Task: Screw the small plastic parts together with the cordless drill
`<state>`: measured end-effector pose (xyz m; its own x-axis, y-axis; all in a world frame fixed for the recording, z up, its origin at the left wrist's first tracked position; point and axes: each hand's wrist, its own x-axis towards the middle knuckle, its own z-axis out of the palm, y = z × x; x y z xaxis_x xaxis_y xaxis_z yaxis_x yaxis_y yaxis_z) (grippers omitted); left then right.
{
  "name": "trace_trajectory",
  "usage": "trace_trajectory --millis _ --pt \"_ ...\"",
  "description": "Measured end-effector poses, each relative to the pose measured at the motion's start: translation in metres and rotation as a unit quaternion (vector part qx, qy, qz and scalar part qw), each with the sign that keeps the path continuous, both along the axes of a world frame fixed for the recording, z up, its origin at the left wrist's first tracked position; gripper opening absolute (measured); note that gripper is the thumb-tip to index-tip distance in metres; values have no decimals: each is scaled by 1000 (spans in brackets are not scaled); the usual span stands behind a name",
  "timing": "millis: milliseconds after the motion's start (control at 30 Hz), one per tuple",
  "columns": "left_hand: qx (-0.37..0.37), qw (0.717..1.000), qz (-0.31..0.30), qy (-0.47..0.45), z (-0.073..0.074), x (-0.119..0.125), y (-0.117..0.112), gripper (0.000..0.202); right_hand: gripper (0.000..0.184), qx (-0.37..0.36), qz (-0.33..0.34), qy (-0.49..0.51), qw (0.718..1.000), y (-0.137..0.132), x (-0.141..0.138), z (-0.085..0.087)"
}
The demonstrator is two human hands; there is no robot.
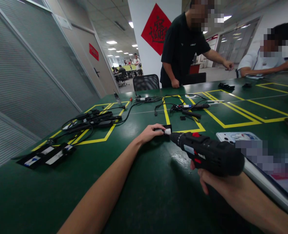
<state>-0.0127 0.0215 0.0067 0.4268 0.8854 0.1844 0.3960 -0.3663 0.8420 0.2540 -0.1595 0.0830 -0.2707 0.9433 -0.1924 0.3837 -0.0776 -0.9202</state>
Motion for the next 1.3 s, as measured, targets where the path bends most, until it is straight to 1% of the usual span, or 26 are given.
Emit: trace_trajectory --millis 100,333,400,500,567,667,833,933,1033,1200,1300 --pt "-6 1000 2 1 1 1 -1 29 19 -1 -1 -35 999 -3 1 5" --pt "-7 1000 6 11 7 4 -5 28 21 -10 17 -45 999 -4 1 6" --pt "-8 1000 3 10 8 3 -5 27 23 -13 16 -39 999 -3 1 6" --pt "-16 1000 12 15 8 3 -5 28 17 -16 12 1 1000 -2 0 6" --pt "-17 1000 21 16 7 3 -4 28 17 -21 22 29 999 -1 0 6" --pt "-15 1000 21 8 4 2 -2 27 16 -23 23 42 999 0 0 6" --pt "-17 1000 19 9 2 1 -1 29 26 -33 21 56 998 1 1 3" --pt "-13 1000 15 14 3 1 -1 29 30 -29 24 72 997 1 0 2" --pt "-12 1000 16 17 3 1 -2 29 29 -22 22 69 997 1 0 3" --pt "-12 1000 13 16 4 2 -2 29 33 -36 22 50 998 2 1 4" --pt "-11 1000 23 18 5 2 -3 29 33 -30 24 51 998 3 2 3"
